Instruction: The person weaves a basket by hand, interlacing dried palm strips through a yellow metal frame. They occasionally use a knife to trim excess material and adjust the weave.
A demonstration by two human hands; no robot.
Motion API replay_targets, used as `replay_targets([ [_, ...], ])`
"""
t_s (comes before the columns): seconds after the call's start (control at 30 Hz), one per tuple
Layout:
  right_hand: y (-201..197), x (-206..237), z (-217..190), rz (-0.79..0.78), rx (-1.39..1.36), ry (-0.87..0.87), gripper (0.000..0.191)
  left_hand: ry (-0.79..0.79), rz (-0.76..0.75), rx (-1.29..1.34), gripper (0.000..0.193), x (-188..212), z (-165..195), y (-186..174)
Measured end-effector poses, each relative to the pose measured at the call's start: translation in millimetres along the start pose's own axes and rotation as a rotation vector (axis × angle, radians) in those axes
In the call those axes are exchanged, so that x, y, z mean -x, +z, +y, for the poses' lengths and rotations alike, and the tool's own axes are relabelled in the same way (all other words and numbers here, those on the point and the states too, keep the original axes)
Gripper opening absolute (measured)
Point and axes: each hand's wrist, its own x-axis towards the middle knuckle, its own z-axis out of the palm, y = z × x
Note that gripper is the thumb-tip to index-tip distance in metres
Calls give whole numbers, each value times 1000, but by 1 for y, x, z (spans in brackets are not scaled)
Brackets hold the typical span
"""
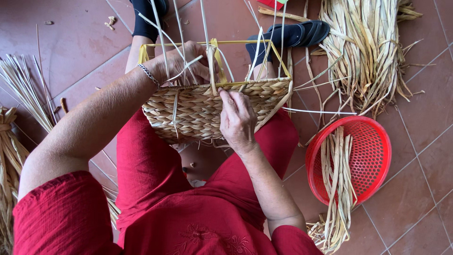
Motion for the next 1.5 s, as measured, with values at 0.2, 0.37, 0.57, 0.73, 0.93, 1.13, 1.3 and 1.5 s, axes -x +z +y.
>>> replay_targets([
  [0.2,2,1,-1,-22,88,-30,40,8,-66,17,27,-15,-8,-1],
  [0.37,7,-2,5,34,-1,-5,25,-39,-79,49,27,-10,-4,0],
  [0.57,8,-16,8,86,5,36,15,-8,-68,-19,30,5,11,3],
  [0.73,2,-23,3,44,19,-9,15,24,-53,-189,28,6,11,6],
  [0.93,8,-22,9,28,-238,142,13,-52,-52,106,27,4,6,0],
  [1.13,-38,31,32,-228,-44,126,15,40,-95,83,25,8,5,-2],
  [1.3,-69,73,39,-357,50,181,15,77,-111,-137,26,10,7,-5],
  [1.5,-78,73,38,-457,54,244,16,65,-108,-249,25,13,13,-3],
])
